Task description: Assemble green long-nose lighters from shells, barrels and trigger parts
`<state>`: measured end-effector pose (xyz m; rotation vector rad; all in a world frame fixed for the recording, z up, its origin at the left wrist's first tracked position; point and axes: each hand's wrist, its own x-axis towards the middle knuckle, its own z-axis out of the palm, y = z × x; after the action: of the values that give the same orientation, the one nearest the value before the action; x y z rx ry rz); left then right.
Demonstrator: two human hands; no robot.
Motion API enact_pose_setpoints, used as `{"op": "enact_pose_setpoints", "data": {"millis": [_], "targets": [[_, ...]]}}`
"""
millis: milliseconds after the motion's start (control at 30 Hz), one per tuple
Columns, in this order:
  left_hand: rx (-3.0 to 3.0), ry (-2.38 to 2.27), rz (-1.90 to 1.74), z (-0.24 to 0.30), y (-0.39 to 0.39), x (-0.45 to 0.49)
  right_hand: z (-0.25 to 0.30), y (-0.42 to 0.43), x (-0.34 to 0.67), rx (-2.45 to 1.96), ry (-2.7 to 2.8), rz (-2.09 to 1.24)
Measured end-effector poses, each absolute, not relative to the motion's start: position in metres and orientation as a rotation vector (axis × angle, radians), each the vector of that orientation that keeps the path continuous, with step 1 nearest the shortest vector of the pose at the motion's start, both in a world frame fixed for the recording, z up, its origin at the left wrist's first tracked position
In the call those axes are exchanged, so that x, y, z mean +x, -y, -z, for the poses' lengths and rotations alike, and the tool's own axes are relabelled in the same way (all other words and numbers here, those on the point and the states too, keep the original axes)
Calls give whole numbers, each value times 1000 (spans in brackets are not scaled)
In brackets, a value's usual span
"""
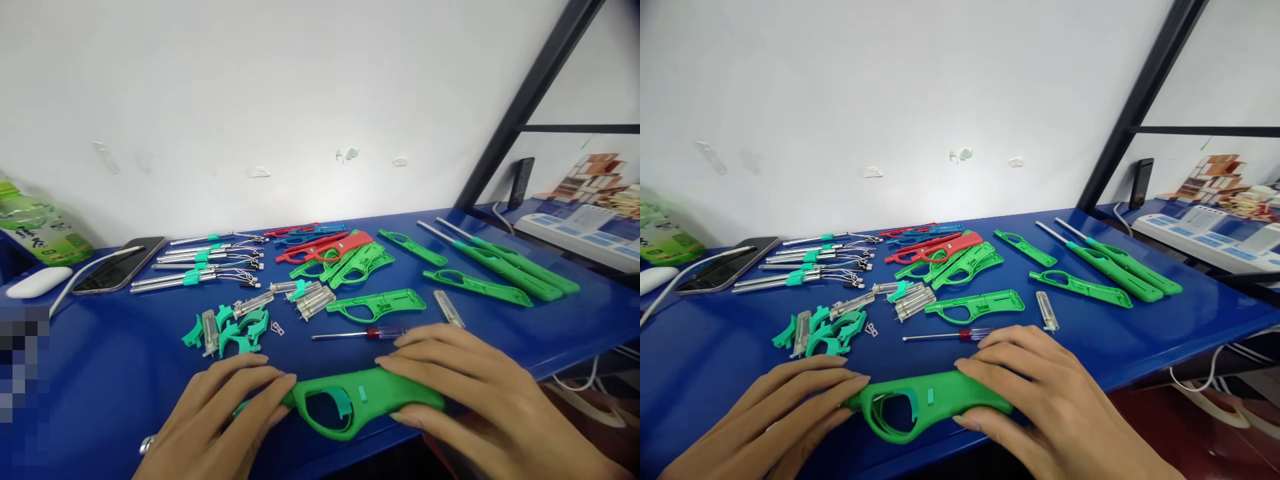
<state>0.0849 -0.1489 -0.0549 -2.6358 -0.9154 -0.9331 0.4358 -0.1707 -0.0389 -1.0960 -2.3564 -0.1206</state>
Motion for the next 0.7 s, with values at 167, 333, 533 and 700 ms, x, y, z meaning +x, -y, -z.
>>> {"op": "enact_pose_setpoints", "data": {"millis": [167,333,533,700], "targets": [[-2576,954,880,63,146,89,41,166,433,-1119,2440,79],[-2549,1045,812,66,150,93,44,168,432,-1124,2447,80],[-2588,1006,841,64,150,93,46,170,431,-1149,2396,17],[-2591,990,849,69,153,94,52,171,429,-1212,2268,-65]]}}
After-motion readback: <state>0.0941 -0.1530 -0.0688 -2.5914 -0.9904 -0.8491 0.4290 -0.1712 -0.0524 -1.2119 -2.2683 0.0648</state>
